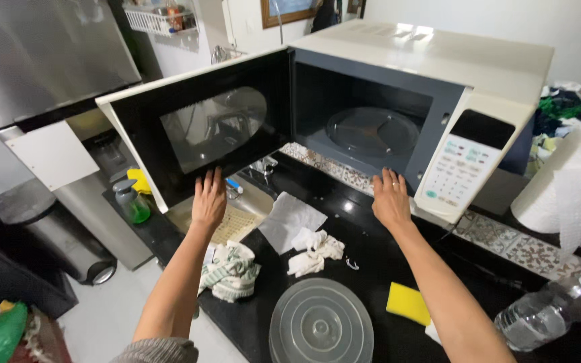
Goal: The person wipes the inside and outside of a microwave turntable and its cover with a cloth, then places the turntable and cover back inside the microwave.
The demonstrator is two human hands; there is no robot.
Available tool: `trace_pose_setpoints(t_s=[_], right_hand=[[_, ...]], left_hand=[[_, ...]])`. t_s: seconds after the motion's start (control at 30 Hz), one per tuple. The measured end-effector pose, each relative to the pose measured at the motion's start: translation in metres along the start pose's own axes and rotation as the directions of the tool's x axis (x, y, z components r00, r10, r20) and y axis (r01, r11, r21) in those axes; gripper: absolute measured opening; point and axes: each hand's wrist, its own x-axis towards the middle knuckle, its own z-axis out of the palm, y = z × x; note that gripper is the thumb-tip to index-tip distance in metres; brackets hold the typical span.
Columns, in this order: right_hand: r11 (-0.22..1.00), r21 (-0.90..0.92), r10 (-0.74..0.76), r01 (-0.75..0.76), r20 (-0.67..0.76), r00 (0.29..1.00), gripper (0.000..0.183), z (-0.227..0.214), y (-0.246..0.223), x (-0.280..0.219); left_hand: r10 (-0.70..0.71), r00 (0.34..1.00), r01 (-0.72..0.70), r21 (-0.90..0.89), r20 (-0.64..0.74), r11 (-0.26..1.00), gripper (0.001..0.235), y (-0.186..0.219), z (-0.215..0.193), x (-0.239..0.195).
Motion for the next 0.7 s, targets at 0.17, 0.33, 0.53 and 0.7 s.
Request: trace_pose_setpoints(t_s=[0.17, 0.33, 0.53, 0.7], right_hand=[[0.955, 0.265, 0.098, -0.136, 0.155, 0.983, 0.066, -0.004, -0.019, -0.028], [0.732, 0.605, -0.083, -0.313, 0.535, 0.841, 0.077, -0.054, -0.069, -0.120], [0.714, 0.439, -0.136, -0.545, 0.851, 0.507, 0.105, -0.050, -0.086, -0.183], [0.797, 0.358, -0.085, -0.487, 0.864, 0.497, 0.100, -0.010, -0.087, -0.198]], left_hand=[[-0.046, 0.998, 0.046, -0.003, 0.031, 0.999, 0.032, 0.002, -0.005, 0.002], [-0.080, 0.995, 0.082, -0.039, 0.055, 0.996, 0.038, 0.008, -0.017, 0.004], [-0.088, 0.978, 0.099, -0.049, 0.191, 0.994, 0.047, 0.010, -0.014, -0.008], [-0.078, 0.975, 0.090, -0.048, 0.206, 0.995, 0.051, 0.009, -0.009, -0.009]])
